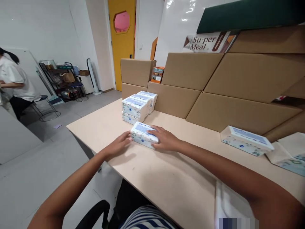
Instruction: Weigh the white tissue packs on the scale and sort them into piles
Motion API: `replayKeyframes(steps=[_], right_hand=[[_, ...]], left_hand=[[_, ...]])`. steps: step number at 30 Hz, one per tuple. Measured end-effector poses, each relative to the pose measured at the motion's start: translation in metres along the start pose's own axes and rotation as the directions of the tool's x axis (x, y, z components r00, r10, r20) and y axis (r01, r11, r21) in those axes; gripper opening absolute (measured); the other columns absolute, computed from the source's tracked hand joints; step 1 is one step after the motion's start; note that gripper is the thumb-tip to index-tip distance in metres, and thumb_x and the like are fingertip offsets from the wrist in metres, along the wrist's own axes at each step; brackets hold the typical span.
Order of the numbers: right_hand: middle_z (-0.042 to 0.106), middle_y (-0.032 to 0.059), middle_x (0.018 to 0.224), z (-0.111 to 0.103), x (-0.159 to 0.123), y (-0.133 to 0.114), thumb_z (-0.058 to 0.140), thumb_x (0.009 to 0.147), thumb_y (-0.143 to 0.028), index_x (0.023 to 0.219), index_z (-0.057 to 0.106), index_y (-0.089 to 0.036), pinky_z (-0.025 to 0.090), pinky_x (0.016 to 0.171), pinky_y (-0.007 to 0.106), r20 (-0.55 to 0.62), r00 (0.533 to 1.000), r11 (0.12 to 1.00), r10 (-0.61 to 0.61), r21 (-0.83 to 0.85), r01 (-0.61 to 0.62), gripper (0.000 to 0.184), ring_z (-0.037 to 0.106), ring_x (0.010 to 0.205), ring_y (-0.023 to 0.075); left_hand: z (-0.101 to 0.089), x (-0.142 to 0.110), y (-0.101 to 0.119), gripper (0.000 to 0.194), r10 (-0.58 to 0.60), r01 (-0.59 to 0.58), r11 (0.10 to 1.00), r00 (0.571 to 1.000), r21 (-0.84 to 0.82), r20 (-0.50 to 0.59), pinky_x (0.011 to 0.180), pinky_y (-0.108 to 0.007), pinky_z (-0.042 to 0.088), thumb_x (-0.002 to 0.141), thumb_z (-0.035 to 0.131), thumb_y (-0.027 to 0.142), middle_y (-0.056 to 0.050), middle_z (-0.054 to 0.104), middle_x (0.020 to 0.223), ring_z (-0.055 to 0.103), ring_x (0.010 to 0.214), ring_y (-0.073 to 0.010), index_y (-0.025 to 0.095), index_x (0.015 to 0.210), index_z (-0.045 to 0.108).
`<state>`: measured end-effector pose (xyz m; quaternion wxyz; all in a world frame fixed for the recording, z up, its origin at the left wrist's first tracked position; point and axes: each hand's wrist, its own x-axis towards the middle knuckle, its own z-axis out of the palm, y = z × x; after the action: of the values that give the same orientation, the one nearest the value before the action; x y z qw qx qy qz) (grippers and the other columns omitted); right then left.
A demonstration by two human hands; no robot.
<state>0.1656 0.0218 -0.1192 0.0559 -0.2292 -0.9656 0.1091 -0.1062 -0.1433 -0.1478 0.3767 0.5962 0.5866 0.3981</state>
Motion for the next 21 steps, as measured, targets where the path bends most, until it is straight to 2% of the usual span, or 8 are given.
replayKeyframes(steps=[2, 3, 5, 8, 11, 14, 17, 21], right_hand=[[0.043, 0.0162, 0.181, -0.006, -0.013, 0.026, 0.074, 0.094, -0.041, 0.166, 0.056, -0.025, 0.044, 0.131, 0.059, 0.012, 0.995, 0.993, 0.098, -0.069, -0.097, 0.076, 0.043, 0.166, 0.0406], [0.043, 0.0154, 0.181, -0.011, -0.015, 0.039, 0.073, 0.094, -0.039, 0.166, 0.057, -0.025, 0.041, 0.133, 0.057, 0.016, 0.987, 0.981, 0.161, -0.108, -0.158, 0.075, 0.042, 0.167, 0.0391], [0.044, 0.0156, 0.181, -0.021, -0.008, 0.063, 0.073, 0.096, -0.035, 0.166, 0.057, -0.024, 0.037, 0.136, 0.055, 0.005, 0.960, 0.947, 0.280, -0.164, -0.275, 0.072, 0.042, 0.168, 0.0382], [0.048, 0.0182, 0.178, -0.034, 0.023, 0.091, 0.074, 0.098, -0.031, 0.165, 0.056, -0.023, 0.040, 0.134, 0.056, -0.037, 0.918, 0.902, 0.395, -0.175, -0.395, 0.070, 0.046, 0.165, 0.0393], [0.052, 0.0179, 0.174, -0.040, 0.059, 0.113, 0.076, 0.100, -0.028, 0.162, 0.057, -0.023, 0.045, 0.130, 0.055, -0.063, 0.888, 0.872, 0.455, -0.169, -0.459, 0.065, 0.050, 0.163, 0.0370], [0.057, 0.0158, 0.168, -0.042, 0.085, 0.131, 0.077, 0.104, -0.034, 0.156, 0.061, -0.021, 0.051, 0.124, 0.060, -0.069, 0.879, 0.862, 0.472, -0.172, -0.476, 0.056, 0.058, 0.153, 0.0360], [0.061, 0.0134, 0.161, -0.043, 0.100, 0.144, 0.076, 0.106, -0.039, 0.150, 0.065, -0.022, 0.056, 0.118, 0.061, -0.066, 0.880, 0.861, 0.470, -0.185, -0.474, 0.048, 0.064, 0.143, 0.0338], [0.062, 0.0134, 0.159, -0.043, 0.111, 0.152, 0.076, 0.106, -0.038, 0.149, 0.066, -0.021, 0.058, 0.116, 0.059, -0.071, 0.886, 0.861, 0.459, -0.209, -0.463, 0.047, 0.066, 0.140, 0.0331]], left_hand=[[0.006, 0.027, 0.004, 0.085, -0.004, -0.007, 0.995, 0.993, 0.100, 0.118, 0.131, -0.052, 0.048, 0.100, 0.064, 0.071, -0.017, 0.051, 0.177, 0.055, 0.160, -0.0354, 0.022, 0.168, 0.049], [0.009, 0.042, 0.004, 0.089, -0.006, -0.015, 0.989, 0.990, 0.145, 0.142, 0.130, -0.053, 0.048, 0.098, 0.068, 0.070, -0.019, 0.052, 0.175, 0.057, 0.158, -0.0366, 0.020, 0.169, 0.048], [0.015, 0.071, 0.003, 0.092, 0.003, -0.027, 0.978, 0.993, 0.207, 0.117, 0.129, -0.056, 0.048, 0.095, 0.071, 0.066, -0.023, 0.055, 0.172, 0.062, 0.152, -0.0395, 0.016, 0.169, 0.048], [0.018, 0.099, -0.001, 0.089, 0.054, -0.066, 0.958, 0.997, 0.280, 0.048, 0.126, -0.061, 0.049, 0.095, 0.071, 0.061, -0.027, 0.060, 0.166, 0.066, 0.141, -0.0420, 0.010, 0.165, 0.052], [0.015, 0.102, -0.008, 0.077, 0.094, -0.101, 0.944, 0.995, 0.315, 0.036, 0.122, -0.057, 0.053, 0.098, 0.068, 0.056, -0.025, 0.067, 0.159, 0.068, 0.137, -0.0389, 0.012, 0.159, 0.058], [0.012, 0.096, -0.014, 0.068, 0.100, -0.103, 0.945, 0.995, 0.311, 0.025, 0.123, -0.054, 0.054, 0.103, 0.059, 0.054, -0.022, 0.070, 0.155, 0.069, 0.139, -0.0355, 0.014, 0.158, 0.058], [0.013, 0.095, -0.016, 0.065, 0.100, -0.101, 0.943, 0.995, 0.318, 0.021, 0.125, -0.054, 0.052, 0.104, 0.058, 0.052, -0.022, 0.070, 0.154, 0.068, 0.141, -0.0363, 0.012, 0.155, 0.061], [0.016, 0.097, -0.014, 0.058, 0.110, -0.110, 0.934, 0.994, 0.341, 0.018, 0.121, -0.052, 0.055, 0.104, 0.058, 0.049, -0.020, 0.073, 0.152, 0.070, 0.138, -0.0350, 0.015, 0.150, 0.066]])
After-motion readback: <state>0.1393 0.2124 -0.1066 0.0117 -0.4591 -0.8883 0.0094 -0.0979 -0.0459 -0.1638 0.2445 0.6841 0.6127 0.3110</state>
